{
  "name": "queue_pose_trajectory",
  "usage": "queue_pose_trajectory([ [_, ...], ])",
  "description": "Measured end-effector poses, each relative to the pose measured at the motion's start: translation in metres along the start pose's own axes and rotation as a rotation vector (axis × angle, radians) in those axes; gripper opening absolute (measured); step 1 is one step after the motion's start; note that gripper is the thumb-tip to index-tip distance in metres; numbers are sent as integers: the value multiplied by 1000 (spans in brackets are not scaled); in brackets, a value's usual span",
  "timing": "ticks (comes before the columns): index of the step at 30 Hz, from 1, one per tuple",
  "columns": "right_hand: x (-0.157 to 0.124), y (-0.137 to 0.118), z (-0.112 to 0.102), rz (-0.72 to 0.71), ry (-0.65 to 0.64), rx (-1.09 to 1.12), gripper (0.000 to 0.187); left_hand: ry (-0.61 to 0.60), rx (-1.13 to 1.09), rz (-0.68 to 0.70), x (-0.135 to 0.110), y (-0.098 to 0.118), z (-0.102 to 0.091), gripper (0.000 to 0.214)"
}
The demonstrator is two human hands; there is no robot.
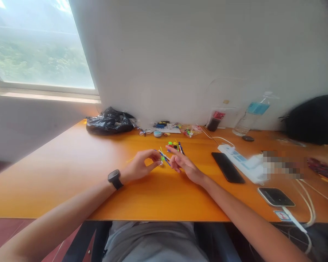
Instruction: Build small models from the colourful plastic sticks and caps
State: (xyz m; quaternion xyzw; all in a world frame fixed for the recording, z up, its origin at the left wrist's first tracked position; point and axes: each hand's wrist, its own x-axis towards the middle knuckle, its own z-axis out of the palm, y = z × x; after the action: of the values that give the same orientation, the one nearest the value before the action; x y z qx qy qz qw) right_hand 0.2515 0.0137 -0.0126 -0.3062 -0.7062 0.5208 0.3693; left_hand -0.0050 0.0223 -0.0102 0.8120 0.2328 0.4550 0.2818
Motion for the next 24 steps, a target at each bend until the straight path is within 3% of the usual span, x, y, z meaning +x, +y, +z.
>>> queue_pose_trajectory([
  [2, -1, 2, 0, 27, -69, -51, 63, -6, 9, -9, -1, 0, 0, 13],
  [5, -3, 4, 1, 57, -146, -99, 76, 7, 31, -25, -1, -1, 0, 14],
  [9, -3, 1, 2, -5, -77, -9, 63, 16, 37, -16, -1, -3, -2, 15],
  [12, -2, -1, 0, -11, -24, 42, 66, 1, 23, -16, -2, -4, -1, 14],
  [14, -2, -1, -1, 21, -44, -2, 59, -2, 19, -18, -2, -4, -1, 14],
  [17, -2, 1, 0, 57, -139, -104, 76, -2, 26, -28, -2, -2, 0, 13],
  [19, -3, 2, 2, 52, -156, -97, 78, 4, 40, -30, -1, -1, -1, 13],
  [22, -2, 1, 3, 1, -71, 10, 66, 11, 43, -22, -1, -2, -2, 13],
  [24, -1, -1, 2, -11, -30, 65, 67, 9, 38, -21, -2, -3, -2, 14],
])
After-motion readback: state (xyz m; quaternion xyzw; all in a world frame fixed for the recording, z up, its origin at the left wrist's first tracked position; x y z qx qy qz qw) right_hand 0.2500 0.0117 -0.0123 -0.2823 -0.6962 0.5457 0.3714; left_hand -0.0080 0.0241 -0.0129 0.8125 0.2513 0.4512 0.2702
